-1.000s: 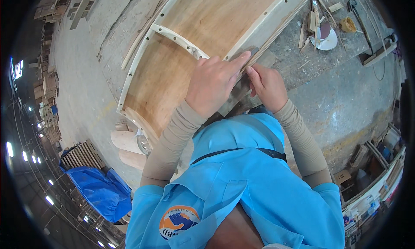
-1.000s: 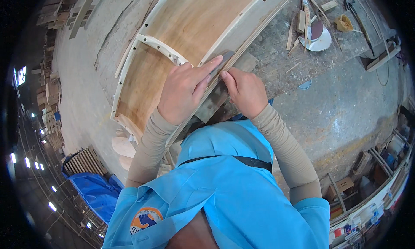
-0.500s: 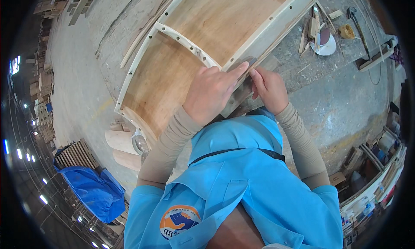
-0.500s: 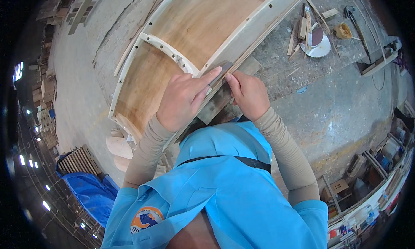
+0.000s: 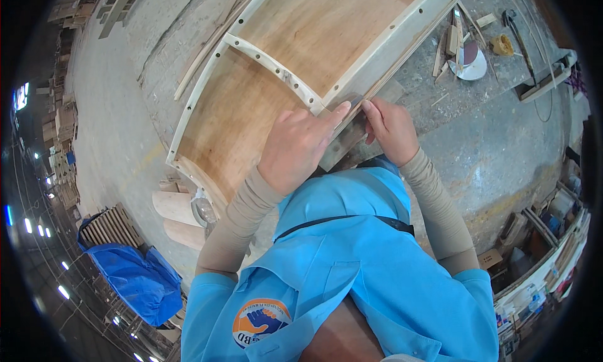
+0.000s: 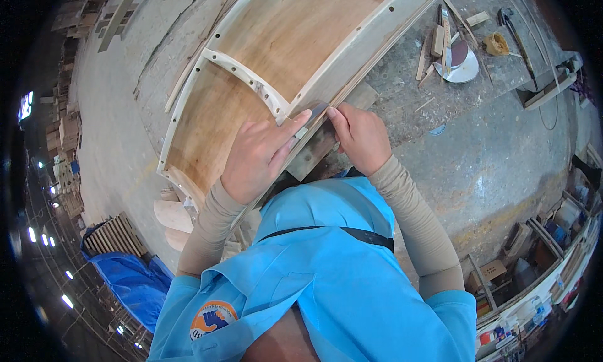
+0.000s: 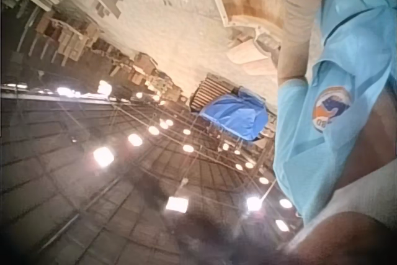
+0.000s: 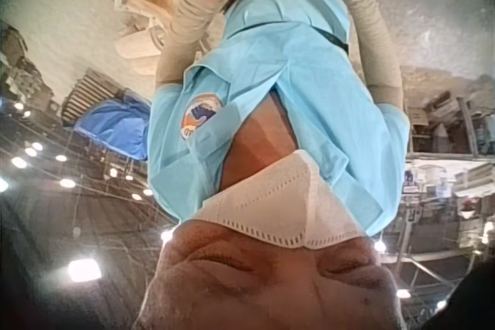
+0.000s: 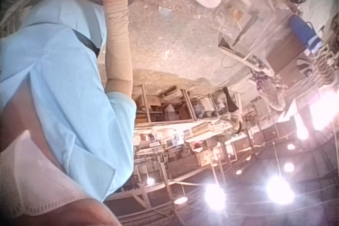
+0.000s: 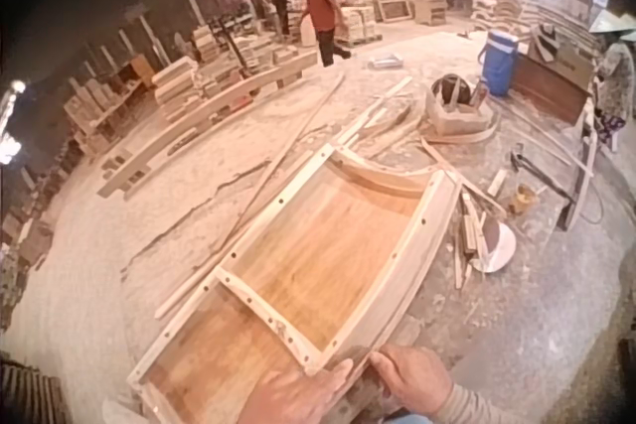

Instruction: The person applies glue to a wooden frame and inserts small wooden dowels into pre-drilled holes. They use a chisel to tap the dowels flush with the surface and smooth the edges. The person repeats this process for multiple joints on the frame.

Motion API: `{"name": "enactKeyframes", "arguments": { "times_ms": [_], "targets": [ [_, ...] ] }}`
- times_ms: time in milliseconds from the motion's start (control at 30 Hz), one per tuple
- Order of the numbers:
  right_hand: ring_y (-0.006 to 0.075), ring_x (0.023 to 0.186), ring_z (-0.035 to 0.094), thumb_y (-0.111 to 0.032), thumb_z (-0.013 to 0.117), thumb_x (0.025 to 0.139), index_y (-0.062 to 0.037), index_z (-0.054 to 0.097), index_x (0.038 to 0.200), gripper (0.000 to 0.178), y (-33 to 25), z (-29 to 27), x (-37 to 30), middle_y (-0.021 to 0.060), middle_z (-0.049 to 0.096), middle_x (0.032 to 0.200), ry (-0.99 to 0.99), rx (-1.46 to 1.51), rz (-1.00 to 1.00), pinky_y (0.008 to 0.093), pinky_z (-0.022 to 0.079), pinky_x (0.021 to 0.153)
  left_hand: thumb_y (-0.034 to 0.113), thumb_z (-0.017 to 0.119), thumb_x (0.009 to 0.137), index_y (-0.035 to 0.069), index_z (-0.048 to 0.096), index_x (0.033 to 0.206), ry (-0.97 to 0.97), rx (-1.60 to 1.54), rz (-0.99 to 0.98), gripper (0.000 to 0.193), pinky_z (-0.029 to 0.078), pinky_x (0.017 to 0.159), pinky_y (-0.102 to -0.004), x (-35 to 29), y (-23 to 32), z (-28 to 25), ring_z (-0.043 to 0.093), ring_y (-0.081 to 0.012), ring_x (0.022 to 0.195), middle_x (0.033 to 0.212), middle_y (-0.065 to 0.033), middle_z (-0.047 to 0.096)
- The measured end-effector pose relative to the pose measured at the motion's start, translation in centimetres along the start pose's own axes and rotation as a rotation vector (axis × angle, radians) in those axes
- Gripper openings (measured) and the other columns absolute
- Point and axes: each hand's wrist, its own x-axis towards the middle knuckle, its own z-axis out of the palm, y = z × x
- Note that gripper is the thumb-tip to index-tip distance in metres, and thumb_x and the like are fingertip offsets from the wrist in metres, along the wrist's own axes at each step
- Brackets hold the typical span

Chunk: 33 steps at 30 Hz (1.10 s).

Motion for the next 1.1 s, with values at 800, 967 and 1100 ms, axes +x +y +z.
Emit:
{"name": "enactKeyframes", "arguments": {
  "times_ms": [800, 967, 1100],
  "targets": [
    [0.023, 0.049, 0.065, -0.033, 0.048, 0.107, -0.0033, 0.064, 0.083, 0.041, -0.1, 0.0, 0.0, 0.0085, 0.061, 0.058, 0.006, 0.021, -0.011, 0.0375, 0.05, 0.051, 0.002, 0.066, 0.085, 0.012, 0.061, 0.14, 0.002, 0.025, -0.025, 0.056, 0.04, 0.073, -0.0347, -2.4, -0.3, -0.1, 0.054, -0.0203, 0.073, 0.105, -0.0004, 0.073],
    [0.0227, 0.05, 0.066, -0.033, 0.047, 0.107, -0.0036, 0.063, 0.084, 0.041, -0.3, -0.1, -0.1, 0.0085, 0.061, 0.058, -0.001, 0.021, -0.008, 0.0375, 0.05, 0.052, 0.003, 0.064, 0.087, 0.013, 0.062, 0.139, 0.006, 0.014, -0.02, 0.053, 0.039, 0.072, -0.0349, -2.5, -0.2, -0.5, 0.054, -0.0209, 0.072, 0.1, -0.0019, 0.072],
    [0.0227, 0.051, 0.066, -0.031, 0.045, 0.108, -0.0037, 0.062, 0.086, 0.039, 0.1, -0.2, -0.1, 0.0088, 0.061, 0.059, -0.017, 0.039, -0.007, 0.0379, 0.05, 0.053, 0.004, 0.063, 0.089, 0.013, 0.063, 0.138, 0.048, -0.033, -0.059, 0.051, 0.039, 0.07, -0.0357, -2.5, 0.1, -2.3, 0.053, -0.0222, 0.068, 0.098, -0.0029, 0.072]
  ]
}}
